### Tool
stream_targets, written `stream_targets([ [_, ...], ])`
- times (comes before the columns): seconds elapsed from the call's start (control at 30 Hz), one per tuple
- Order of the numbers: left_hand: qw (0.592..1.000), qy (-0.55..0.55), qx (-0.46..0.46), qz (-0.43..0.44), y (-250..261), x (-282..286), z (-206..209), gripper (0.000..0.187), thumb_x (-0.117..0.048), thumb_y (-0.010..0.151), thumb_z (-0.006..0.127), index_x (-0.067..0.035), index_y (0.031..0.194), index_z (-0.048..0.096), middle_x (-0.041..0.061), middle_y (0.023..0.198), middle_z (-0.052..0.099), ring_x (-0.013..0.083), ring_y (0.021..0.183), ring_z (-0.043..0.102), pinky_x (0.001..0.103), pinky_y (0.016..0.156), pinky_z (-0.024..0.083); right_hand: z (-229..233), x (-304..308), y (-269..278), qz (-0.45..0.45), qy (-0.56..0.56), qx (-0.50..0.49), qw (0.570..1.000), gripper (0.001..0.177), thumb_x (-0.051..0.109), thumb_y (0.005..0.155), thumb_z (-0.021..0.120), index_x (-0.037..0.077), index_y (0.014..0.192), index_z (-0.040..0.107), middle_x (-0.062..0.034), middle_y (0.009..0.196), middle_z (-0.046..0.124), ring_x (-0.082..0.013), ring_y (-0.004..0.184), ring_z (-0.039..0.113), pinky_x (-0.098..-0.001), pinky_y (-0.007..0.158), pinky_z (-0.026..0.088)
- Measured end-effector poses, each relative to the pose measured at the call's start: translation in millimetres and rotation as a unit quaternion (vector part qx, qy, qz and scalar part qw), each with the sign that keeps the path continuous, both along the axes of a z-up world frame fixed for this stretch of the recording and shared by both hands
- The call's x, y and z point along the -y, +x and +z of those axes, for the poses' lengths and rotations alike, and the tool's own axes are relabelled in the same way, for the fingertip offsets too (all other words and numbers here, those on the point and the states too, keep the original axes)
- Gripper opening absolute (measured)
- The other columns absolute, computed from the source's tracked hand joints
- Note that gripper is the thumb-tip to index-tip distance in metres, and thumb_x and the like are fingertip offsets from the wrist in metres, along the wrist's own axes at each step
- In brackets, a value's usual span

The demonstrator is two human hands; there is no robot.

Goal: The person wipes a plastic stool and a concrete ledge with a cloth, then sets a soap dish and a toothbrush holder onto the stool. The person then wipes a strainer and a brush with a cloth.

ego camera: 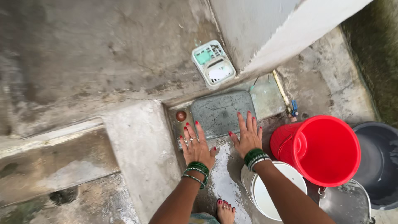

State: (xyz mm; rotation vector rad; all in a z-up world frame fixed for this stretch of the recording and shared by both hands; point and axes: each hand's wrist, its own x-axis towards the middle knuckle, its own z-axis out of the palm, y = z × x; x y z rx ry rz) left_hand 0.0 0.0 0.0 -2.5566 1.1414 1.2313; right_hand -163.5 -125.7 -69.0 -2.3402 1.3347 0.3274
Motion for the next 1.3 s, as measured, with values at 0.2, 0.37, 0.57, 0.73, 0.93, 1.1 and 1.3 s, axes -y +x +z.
stream_targets([
  [0.2, 0.998, -0.023, 0.060, -0.003, -19, 9, -84, 0.117, -0.049, 0.088, 0.070, -0.001, 0.158, -0.010, 0.033, 0.165, 0.002, 0.0418, 0.155, 0.007, 0.054, 0.123, 0.011, -48, 27, -7, -0.003, -0.019, -0.012, 1.000, 0.097, 0.050, 0.082, 0.073, 0.026, 0.162, 0.022, -0.0289, 0.162, 0.019, -0.0437, 0.151, 0.022, -0.0623, 0.120, 0.019],
  [0.37, 0.997, 0.004, 0.029, 0.074, -19, 23, -138, 0.120, -0.053, 0.088, 0.069, -0.001, 0.157, -0.014, 0.035, 0.163, 0.002, 0.0431, 0.154, 0.009, 0.054, 0.123, 0.011, -86, 48, -15, -0.001, -0.031, -0.020, 0.999, 0.100, 0.051, 0.077, 0.077, 0.030, 0.160, 0.024, -0.0303, 0.163, 0.019, -0.0460, 0.150, 0.022, -0.0635, 0.118, 0.018],
  [0.57, 0.987, -0.035, -0.015, 0.157, -12, 38, -188, 0.122, -0.046, 0.086, 0.073, -0.005, 0.157, -0.017, 0.039, 0.161, -0.001, 0.0454, 0.152, 0.014, 0.051, 0.123, 0.014, -110, 76, -12, -0.043, 0.007, -0.051, 0.998, 0.110, 0.054, 0.071, 0.084, 0.036, 0.160, 0.021, -0.0328, 0.161, 0.016, -0.0490, 0.148, 0.024, -0.0648, 0.116, 0.022],
  [0.73, 0.955, -0.080, -0.110, 0.262, -10, 45, -202, 0.126, -0.038, 0.081, 0.080, -0.010, 0.160, -0.015, 0.041, 0.162, 0.000, 0.0496, 0.148, 0.025, 0.040, 0.122, 0.029, -109, 85, -5, -0.074, 0.062, -0.067, 0.993, 0.120, 0.050, 0.066, 0.092, 0.040, 0.158, 0.016, -0.0324, 0.152, 0.026, -0.0528, 0.140, 0.034, -0.0589, 0.114, 0.032],
  [0.93, 0.918, -0.130, -0.140, 0.349, -2, 45, -204, 0.132, -0.032, 0.072, 0.089, -0.024, 0.160, -0.009, 0.034, 0.162, 0.007, 0.0447, 0.150, 0.025, 0.040, 0.122, 0.027, -112, 97, -7, -0.109, 0.116, -0.030, 0.987, 0.123, 0.035, 0.061, 0.099, 0.038, 0.155, 0.019, -0.0276, 0.138, 0.038, -0.0507, 0.128, 0.050, -0.0503, 0.111, 0.043],
  [1.1, 0.883, -0.160, -0.189, 0.399, 4, 26, -188, 0.122, -0.033, 0.077, 0.085, -0.024, 0.164, 0.000, 0.026, 0.165, 0.016, 0.0392, 0.149, 0.032, 0.039, 0.123, 0.029, -109, 90, -30, -0.167, 0.115, 0.098, 0.974, 0.114, 0.018, 0.064, 0.098, 0.036, 0.154, 0.031, -0.0241, 0.141, 0.046, -0.0412, 0.132, 0.052, -0.0473, 0.110, 0.045],
  [1.3, 0.814, -0.267, -0.181, 0.484, -6, -25, -131, 0.110, -0.023, 0.075, 0.083, -0.012, 0.162, 0.017, 0.021, 0.161, 0.034, 0.0319, 0.148, 0.038, 0.039, 0.122, 0.030, -73, 43, -51, -0.115, 0.092, 0.222, 0.964, 0.110, 0.006, 0.058, 0.097, 0.018, 0.149, 0.037, -0.0221, 0.143, 0.050, -0.0337, 0.128, 0.054, -0.0445, 0.106, 0.049],
])
